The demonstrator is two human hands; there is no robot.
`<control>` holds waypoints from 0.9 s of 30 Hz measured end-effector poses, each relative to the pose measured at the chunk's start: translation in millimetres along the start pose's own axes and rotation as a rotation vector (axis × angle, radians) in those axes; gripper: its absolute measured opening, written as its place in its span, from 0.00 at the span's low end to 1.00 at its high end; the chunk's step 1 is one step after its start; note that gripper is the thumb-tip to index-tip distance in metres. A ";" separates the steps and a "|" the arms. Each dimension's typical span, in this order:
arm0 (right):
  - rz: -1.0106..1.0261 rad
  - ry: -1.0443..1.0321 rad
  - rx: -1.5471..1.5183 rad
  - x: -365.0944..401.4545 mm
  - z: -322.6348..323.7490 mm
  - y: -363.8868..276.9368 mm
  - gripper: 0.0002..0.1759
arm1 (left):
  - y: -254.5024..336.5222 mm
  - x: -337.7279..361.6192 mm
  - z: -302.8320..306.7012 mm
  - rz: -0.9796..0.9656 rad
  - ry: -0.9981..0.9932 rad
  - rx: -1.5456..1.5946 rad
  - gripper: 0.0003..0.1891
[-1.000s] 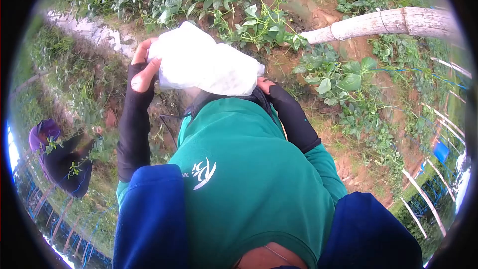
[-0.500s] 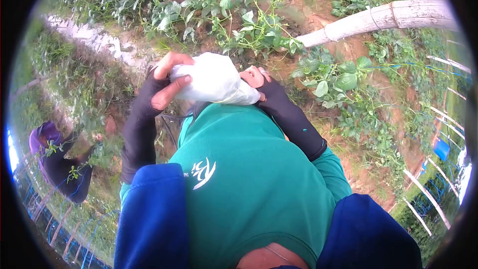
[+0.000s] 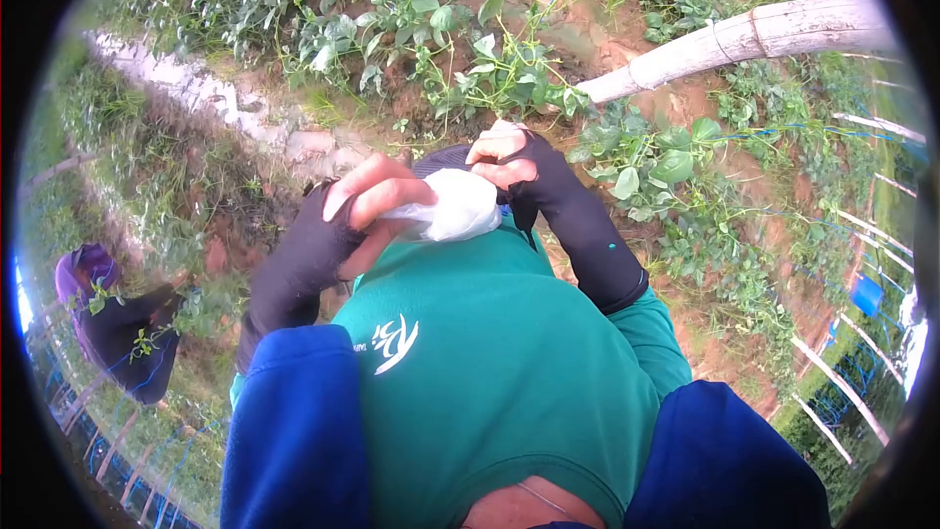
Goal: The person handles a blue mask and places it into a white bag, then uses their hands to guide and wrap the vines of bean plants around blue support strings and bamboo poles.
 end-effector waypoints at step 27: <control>-0.642 0.047 -1.165 73.3 -34.8 23.4 0.22 | -112.3 -6.7 -92.7 0.096 -0.278 0.251 0.17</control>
Point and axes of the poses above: each hand's wrist, its own x-axis away from the middle knuckle, its own z-axis out of the back of the hand, y = z × x, the point moved 4 cm from there along -x, towards the middle knuckle, and after that the axes turned 1 degree about -y, right-handed, at the moved point
